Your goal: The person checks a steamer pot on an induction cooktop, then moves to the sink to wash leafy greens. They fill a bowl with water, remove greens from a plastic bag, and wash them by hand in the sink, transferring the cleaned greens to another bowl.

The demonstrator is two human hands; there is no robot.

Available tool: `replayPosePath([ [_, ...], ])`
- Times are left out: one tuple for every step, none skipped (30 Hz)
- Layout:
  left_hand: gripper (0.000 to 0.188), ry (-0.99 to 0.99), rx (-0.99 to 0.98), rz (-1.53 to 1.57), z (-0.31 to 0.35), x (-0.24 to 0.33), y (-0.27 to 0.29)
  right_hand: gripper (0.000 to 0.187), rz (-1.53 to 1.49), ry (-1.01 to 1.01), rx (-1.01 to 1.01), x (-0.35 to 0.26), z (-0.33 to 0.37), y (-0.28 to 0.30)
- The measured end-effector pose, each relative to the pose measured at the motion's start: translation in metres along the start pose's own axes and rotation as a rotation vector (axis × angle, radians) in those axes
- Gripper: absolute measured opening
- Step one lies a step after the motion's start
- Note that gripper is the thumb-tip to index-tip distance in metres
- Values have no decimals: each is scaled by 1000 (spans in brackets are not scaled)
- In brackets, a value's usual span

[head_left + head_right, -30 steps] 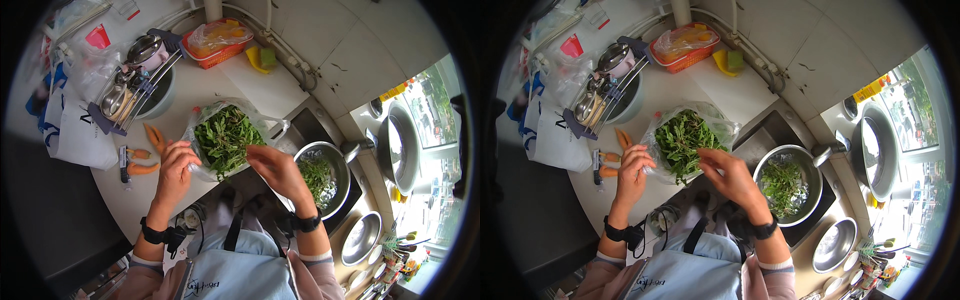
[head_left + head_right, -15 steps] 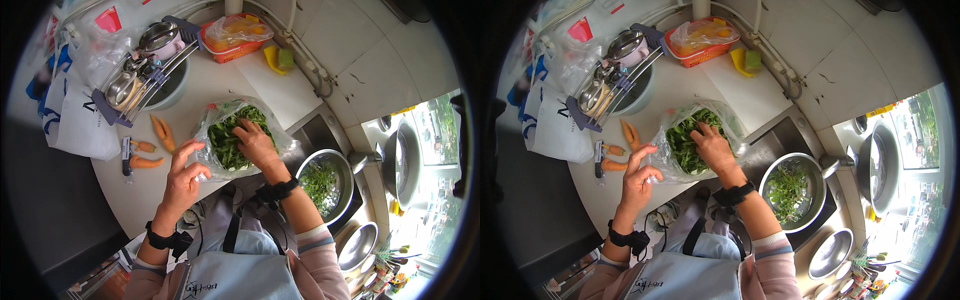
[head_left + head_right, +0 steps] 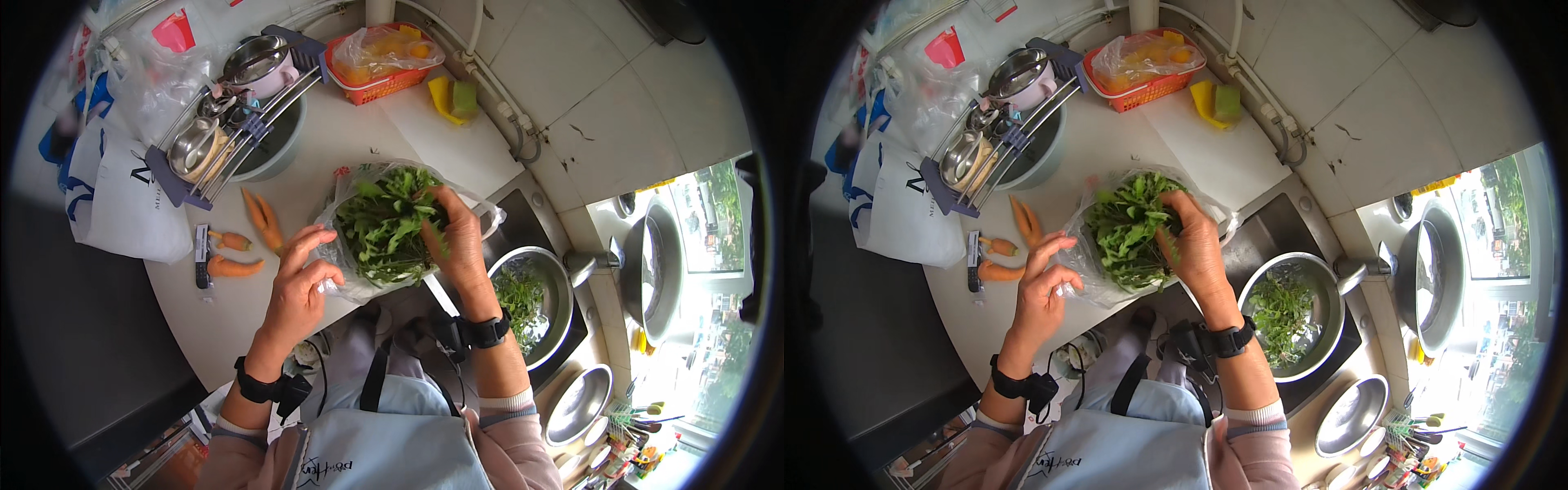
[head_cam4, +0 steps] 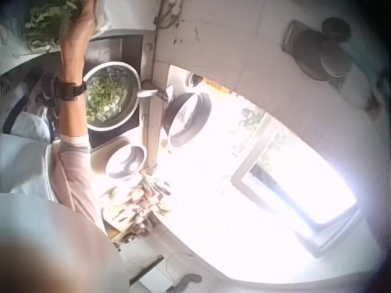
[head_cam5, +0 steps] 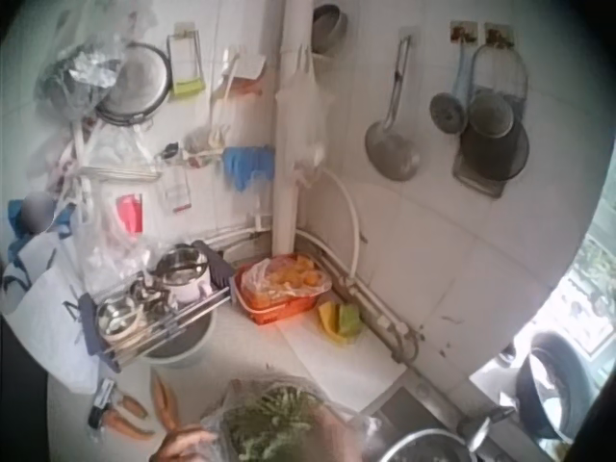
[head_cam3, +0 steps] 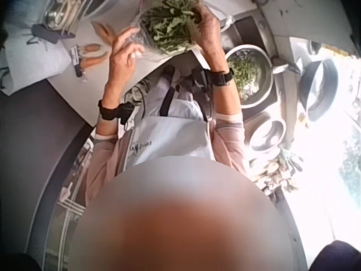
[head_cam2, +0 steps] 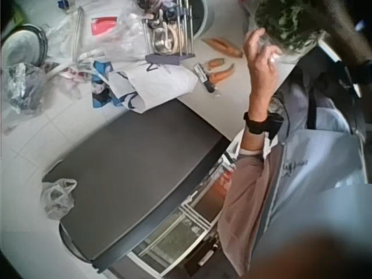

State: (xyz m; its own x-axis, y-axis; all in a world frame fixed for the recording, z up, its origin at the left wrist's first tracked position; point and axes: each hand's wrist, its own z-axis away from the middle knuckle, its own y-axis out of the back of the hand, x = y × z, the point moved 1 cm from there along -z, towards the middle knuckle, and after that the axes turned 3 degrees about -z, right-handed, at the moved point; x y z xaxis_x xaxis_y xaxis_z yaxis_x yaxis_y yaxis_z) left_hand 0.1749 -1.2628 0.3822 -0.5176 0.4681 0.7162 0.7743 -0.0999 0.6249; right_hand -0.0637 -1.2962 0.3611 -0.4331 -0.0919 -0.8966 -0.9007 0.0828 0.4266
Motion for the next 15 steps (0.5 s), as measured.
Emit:
replayPosePath([
  [29,-29,-52,-51,-2,2,2,32,-35,-6,25,5,-1,4],
  [30,-76,-109,-105,-4,4,6,30,8,16,9,10,-2,7],
  [32,-143,-157,-155,-7,7,9,29,-108,-76,50,16,-5,6],
  [32,-100,-214,-68,-10,11,13,28,-248,-80,104,22,-10,2],
  [33,-68,-262,24,-11,18,17,28,-374,-165,159,28,-12,-1],
  [35,-23,-316,127,-11,24,20,25,-493,-267,133,34,-10,0],
  [35,67,-309,181,-13,30,18,25,-559,-290,129,38,-9,-2],
  [37,165,-308,245,-16,34,14,24,-624,-313,126,41,-9,-5],
  [41,261,-305,310,-19,37,8,24,-686,-340,136,43,-10,-7],
  [50,307,-298,196,-23,37,0,26,-701,-358,127,43,-8,-9],
  [49,287,-323,9,-29,34,-10,28,-722,-345,104,41,-7,-9],
  [48,225,-308,-147,-36,28,-22,30,-736,-346,97,38,-6,-9],
  [46,155,-283,-330,-41,20,-32,33,-728,-393,95,34,-6,-9],
  [44,150,-313,-349,-48,9,-41,35,-654,-352,28,28,-4,-8],
  [42,135,-333,-394,-55,-1,-49,37,-557,-355,-31,22,-2,-3],
])
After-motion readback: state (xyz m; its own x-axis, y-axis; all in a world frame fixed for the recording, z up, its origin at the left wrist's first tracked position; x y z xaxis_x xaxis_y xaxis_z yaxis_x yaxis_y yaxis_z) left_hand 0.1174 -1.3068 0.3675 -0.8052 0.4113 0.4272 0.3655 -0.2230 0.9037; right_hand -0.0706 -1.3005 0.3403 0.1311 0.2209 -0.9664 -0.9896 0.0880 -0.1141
